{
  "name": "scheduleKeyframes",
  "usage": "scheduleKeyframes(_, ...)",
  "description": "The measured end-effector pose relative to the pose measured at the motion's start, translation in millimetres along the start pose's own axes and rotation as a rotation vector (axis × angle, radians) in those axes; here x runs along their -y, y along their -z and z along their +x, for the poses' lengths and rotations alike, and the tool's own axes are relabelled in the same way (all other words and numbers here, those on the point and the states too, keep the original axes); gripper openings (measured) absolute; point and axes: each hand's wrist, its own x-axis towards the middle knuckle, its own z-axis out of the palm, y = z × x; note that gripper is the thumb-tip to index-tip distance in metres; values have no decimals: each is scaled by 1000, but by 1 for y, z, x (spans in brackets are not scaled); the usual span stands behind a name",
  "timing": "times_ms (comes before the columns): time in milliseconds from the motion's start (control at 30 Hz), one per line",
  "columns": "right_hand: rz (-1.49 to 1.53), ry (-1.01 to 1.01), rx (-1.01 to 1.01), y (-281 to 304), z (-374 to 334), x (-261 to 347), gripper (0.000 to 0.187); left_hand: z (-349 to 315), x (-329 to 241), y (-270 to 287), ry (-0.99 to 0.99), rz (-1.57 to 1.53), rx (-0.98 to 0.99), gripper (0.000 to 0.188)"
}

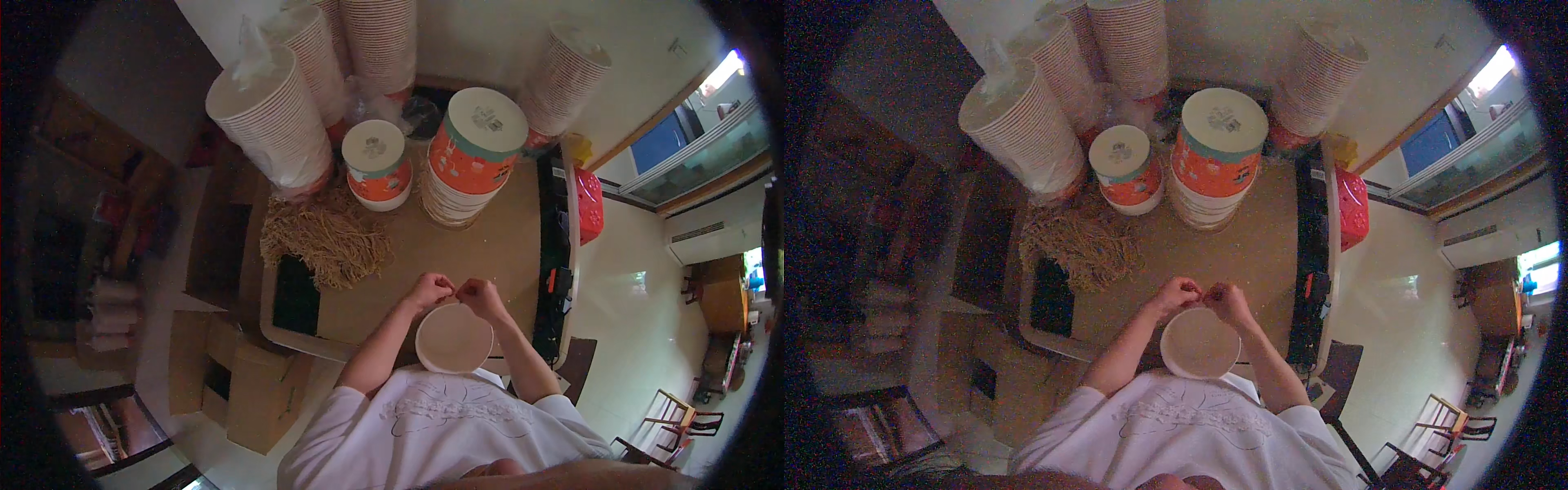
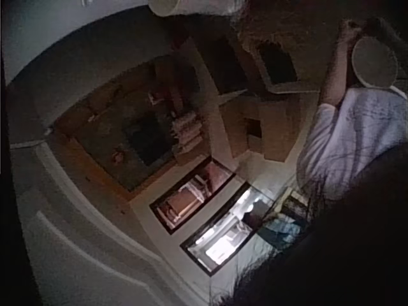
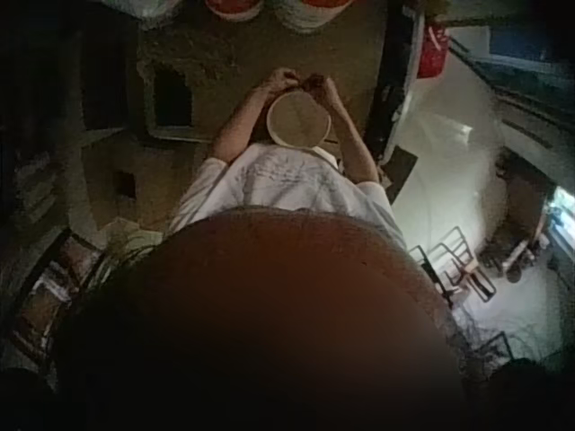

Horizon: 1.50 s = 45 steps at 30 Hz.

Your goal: Organizing and stacking paper food containers on a workbench.

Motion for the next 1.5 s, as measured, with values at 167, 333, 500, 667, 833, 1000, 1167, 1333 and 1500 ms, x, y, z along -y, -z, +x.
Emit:
scheduleKeyframes(167,-47,6,-8,5,1,-6,8,-10,-28,-2,75,-117,80,7)
scheduleKeyframes(333,-34,-2,25,1,2,-7,8,-3,-9,-2,45,3,69,8)
scheduleKeyframes(500,23,-14,23,1,4,-14,12,-8,-23,2,53,-25,66,10)
scheduleKeyframes(667,118,-28,59,-3,11,-24,7,-10,-18,2,-11,-182,11,14)
scheduleKeyframes(833,167,-14,45,-3,9,-21,10,-11,-13,2,-21,-188,24,12)
scheduleKeyframes(1000,98,-44,32,-4,6,-9,12,-3,-6,-1,-10,-132,-102,12)
scheduleKeyframes(1167,72,-96,44,-1,3,0,11,-6,-18,-8,-46,-71,-160,13)
scheduleKeyframes(1333,100,-63,38,-2,5,-7,11,-5,-19,-12,-148,-46,-176,11)
scheduleKeyframes(1500,42,32,10,-4,4,-4,13,1,-12,-18,-325,378,-396,11)
